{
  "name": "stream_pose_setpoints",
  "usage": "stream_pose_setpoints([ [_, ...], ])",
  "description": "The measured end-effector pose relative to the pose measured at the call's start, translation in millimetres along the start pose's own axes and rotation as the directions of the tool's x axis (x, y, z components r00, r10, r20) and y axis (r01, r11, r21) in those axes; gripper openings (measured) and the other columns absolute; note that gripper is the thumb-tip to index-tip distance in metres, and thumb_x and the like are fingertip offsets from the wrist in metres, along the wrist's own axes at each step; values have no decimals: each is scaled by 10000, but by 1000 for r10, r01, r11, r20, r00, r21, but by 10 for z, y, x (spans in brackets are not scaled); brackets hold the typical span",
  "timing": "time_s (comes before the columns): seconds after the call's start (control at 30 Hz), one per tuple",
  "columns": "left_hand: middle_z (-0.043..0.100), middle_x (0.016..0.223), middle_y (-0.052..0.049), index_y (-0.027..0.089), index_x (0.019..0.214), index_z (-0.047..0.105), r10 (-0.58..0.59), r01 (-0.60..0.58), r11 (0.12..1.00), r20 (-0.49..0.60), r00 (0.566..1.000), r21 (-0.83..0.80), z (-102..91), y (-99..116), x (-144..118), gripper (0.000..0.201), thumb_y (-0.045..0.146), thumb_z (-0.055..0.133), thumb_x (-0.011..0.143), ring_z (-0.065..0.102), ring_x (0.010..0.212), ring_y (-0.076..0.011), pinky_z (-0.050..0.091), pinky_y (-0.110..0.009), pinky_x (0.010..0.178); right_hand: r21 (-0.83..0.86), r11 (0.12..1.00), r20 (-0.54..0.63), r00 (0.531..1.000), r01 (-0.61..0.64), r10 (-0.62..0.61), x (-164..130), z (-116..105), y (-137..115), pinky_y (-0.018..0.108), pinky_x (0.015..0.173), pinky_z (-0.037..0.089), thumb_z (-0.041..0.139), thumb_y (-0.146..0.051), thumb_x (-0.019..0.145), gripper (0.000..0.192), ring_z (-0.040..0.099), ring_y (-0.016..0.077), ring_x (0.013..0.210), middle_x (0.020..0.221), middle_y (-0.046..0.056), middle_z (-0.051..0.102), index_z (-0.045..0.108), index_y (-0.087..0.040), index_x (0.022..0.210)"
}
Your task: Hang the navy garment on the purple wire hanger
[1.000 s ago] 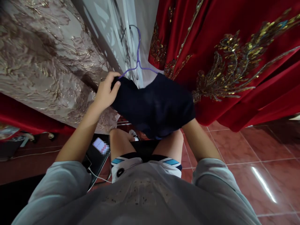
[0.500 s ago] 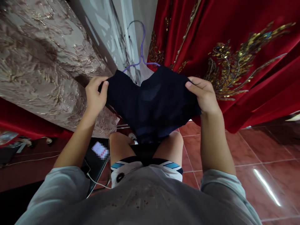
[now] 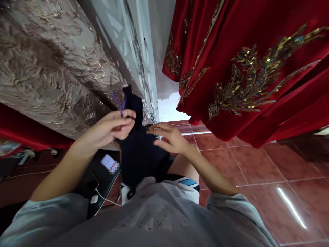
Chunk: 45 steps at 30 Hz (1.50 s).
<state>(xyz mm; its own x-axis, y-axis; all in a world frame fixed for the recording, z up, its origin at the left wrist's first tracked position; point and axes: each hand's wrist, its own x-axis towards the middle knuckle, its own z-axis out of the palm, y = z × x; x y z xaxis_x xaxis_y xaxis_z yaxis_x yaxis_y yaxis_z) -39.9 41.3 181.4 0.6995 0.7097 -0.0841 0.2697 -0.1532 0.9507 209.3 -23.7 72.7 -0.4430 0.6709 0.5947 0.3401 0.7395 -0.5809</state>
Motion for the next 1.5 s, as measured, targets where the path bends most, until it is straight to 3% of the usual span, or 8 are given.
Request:
stream_pose_setpoints([
  [0.17,630,637,-16,245,950,703,-195,105,933,239,951,343,-402,-24,-411,212,385,543,952,567,520,-131,461,-248,488,-75,969,-204,955,-236,217,34,-149,335,535,1257,339,710,-445,932,715,404,306,1523,1610,127,454,440,-304,1579],
  [0.33,724,762,-37,221,723,647,171,-71,843,-140,975,534,-649,-82,-214,324,450,601,948,700,738,-183,586,-298,688,122,892,85,900,-435,428,186,-198,513,345,810,557,632,-621,936,439,677,223,946,937,65,706,731,-194,938],
  [0.63,716,1219,-90,258,1249,644,760,-143,584,-476,443,799,-549,-178,311,299,395,448,1070,687,1180,-243,561,-426,1052,388,884,-505,742,-260,440,887,-1118,532,256,569,343,807,-523,803,413,466,97,615,677,18,578,644,-166,676],
  [0.83,781,967,-53,261,1497,566,423,-211,480,-14,906,852,28,-785,122,454,311,457,1059,721,728,-177,577,-298,716,406,866,-697,514,-293,501,195,-1084,530,300,564,320,826,-582,722,460,357,103,567,636,-9,462,567,-205,676],
  [0.93,765,1127,-87,267,1637,362,293,-127,681,-109,950,722,195,-1083,198,610,325,511,1048,735,833,-183,599,-302,792,333,871,-757,448,-362,476,-23,-917,588,301,609,374,720,-618,809,452,417,128,613,678,-7,458,520,-223,721],
  [1.13,765,1189,-103,190,1212,737,519,-331,855,-658,545,399,614,-1323,405,273,338,577,1047,735,1038,-199,595,-333,954,-38,821,-997,72,-570,4,-110,81,454,349,886,479,697,-518,883,360,600,193,944,1003,67,611,600,-183,973],
  [1.27,751,923,-53,179,1031,761,346,-423,893,-838,421,157,1009,-1182,344,187,335,660,1008,694,770,-131,586,-230,713,378,689,-564,436,-619,701,-107,960,465,283,687,451,609,-628,908,477,575,147,679,713,27,620,604,-175,758],
  [1.5,662,877,2,236,1096,565,183,-508,853,-845,502,-117,1126,-1343,182,242,304,732,934,682,770,-120,590,-258,789,566,516,-171,520,-644,837,-59,1338,564,261,623,448,527,-625,890,529,576,132,593,625,55,651,601,-177,619],
])
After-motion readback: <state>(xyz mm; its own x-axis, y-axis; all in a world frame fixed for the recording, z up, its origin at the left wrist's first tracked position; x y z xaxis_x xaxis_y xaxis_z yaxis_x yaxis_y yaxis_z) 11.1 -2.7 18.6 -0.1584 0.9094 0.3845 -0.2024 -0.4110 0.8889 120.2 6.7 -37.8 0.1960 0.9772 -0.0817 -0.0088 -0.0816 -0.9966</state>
